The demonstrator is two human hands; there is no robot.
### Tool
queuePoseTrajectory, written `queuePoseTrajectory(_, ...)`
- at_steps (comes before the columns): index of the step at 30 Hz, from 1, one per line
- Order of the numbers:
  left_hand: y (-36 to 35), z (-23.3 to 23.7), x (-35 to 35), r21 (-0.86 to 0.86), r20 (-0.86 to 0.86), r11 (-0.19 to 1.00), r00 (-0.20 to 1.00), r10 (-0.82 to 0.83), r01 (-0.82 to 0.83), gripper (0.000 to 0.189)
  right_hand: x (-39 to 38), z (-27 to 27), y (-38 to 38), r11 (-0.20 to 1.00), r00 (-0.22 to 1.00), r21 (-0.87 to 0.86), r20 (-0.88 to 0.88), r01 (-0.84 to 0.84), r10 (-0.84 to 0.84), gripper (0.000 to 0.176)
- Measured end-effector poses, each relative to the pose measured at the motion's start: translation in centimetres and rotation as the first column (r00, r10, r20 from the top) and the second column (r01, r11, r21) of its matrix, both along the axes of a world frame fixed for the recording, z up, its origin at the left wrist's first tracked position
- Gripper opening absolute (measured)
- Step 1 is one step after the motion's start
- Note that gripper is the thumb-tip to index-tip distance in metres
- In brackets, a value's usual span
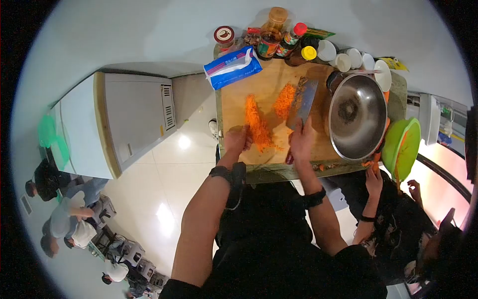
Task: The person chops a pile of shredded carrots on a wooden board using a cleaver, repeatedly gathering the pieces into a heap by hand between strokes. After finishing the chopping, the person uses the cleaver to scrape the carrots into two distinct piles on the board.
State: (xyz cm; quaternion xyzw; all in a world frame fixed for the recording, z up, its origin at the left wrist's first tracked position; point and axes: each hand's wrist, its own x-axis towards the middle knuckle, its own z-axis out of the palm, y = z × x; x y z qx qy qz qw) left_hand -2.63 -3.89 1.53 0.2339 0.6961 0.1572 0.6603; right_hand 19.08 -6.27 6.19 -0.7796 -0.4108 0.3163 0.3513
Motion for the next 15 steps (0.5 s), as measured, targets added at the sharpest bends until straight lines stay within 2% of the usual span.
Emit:
queuePoseTrajectory(1,0.1,0.2,0.1,-0.001,0.002,1.0,1.0,0.001,-0.001,0.056,1.0,0.1,0.2,1.0,1.0,-0.001,0.002,-0.001,0.001,0.029)
queuePoseTrajectory(3,0.3,0.2,0.2,-0.069,-0.014,0.998,1.0,0.005,-0.006,0.059,2.2,0.6,1.3,0.987,0.953,-0.123,0.274,-0.099,0.13,0.029)
queuePoseTrajectory(4,0.4,-0.1,0.1,-0.067,-0.015,0.998,1.0,0.005,-0.006,0.059,2.4,1.1,1.8,0.988,0.953,-0.121,0.274,-0.099,0.129,0.029)
queuePoseTrajectory(6,0.2,-0.8,0.0,-0.057,-0.035,0.998,0.999,-0.032,0.03,0.061,2.6,2.2,2.5,0.911,0.84,-0.364,0.419,-0.194,0.346,0.025)
queuePoseTrajectory(10,0.3,-2.2,-0.2,-0.141,-0.041,0.988,0.996,-0.073,0.067,0.062,2.2,3.3,1.6,0.898,0.763,-0.302,0.481,-0.319,0.432,0.019)
queuePoseTrajectory(12,0.3,-2.2,-0.2,-0.131,-0.026,0.989,0.997,-0.072,0.068,0.064,2.4,4.0,0.9,0.904,0.829,-0.258,0.37,-0.341,0.419,0.016)
queuePoseTrajectory(13,0.3,-1.9,-0.2,-0.132,-0.026,0.989,0.997,-0.068,0.064,0.064,2.6,4.2,0.4,0.902,0.828,-0.259,0.37,-0.345,0.422,0.016)
queuePoseTrajectory(15,0.2,-1.6,0.0,-0.107,-0.025,0.993,0.999,-0.047,0.044,0.064,2.7,5.0,-0.1,0.893,0.83,-0.311,0.358,-0.326,0.428,0.026)
